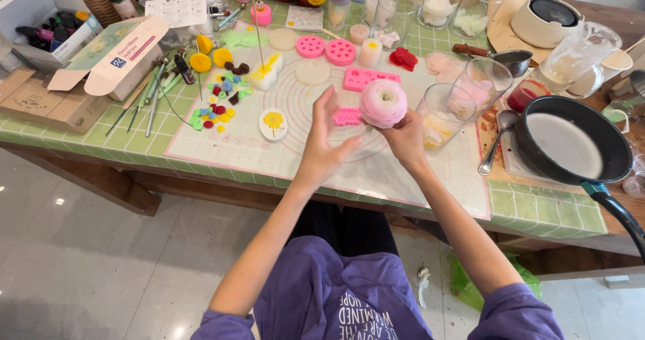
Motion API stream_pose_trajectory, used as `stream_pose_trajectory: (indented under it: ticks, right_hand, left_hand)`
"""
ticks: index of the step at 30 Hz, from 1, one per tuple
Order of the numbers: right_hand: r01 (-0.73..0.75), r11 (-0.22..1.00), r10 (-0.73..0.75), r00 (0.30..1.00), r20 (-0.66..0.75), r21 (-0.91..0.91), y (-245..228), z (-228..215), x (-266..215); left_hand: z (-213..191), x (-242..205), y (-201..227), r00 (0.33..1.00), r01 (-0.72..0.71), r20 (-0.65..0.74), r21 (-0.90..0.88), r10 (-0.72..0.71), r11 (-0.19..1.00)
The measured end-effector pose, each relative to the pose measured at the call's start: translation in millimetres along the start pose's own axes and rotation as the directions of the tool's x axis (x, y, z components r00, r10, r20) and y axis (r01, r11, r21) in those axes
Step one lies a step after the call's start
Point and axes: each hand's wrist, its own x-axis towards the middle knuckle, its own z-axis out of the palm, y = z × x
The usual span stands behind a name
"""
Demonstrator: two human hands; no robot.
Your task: Assembling a wax flower by attaching a stem and then melting wax scraps in a pot on a hot plate.
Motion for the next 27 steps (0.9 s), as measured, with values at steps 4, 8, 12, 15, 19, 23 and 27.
stream_pose_trajectory:
  ticks: [4,8,12,15,19,23,27]
  right_hand:
    - [-0.233,0.972,0.228,0.962,0.151,0.015,-34,4,0]
    - [-0.231,0.973,0.229,0.947,0.226,-0.018,-20,-5,-4]
    - [-0.262,0.965,0.247,0.936,0.252,0.026,-25,-7,-7]
    - [-0.311,0.95,0.312,0.928,0.204,-0.038,-32,-6,-13]
    - [-0.361,0.929,0.318,0.891,0.323,0.083,-55,-15,-19]
    - [-0.31,0.937,0.234,0.9,0.368,0.162,-16,-47,-38]
    - [-0.274,0.961,0.264,0.943,0.205,0.024,-4,-55,-50]
  left_hand:
    - [-2,15,24,0.941,-0.338,0.214,0.541,0.262,0.771]
    - [-2,29,24,0.89,-0.423,0.383,0.489,0.248,0.763]
    - [-1,32,19,0.908,-0.337,0.379,0.399,0.181,0.853]
    - [2,27,18,0.931,-0.266,0.336,0.347,0.145,0.899]
    - [5,22,23,0.925,-0.276,0.332,0.263,0.182,0.924]
    - [14,14,30,0.9,-0.28,0.39,0.17,0.196,0.945]
    - [19,9,33,0.88,-0.338,0.424,0.246,0.212,0.908]
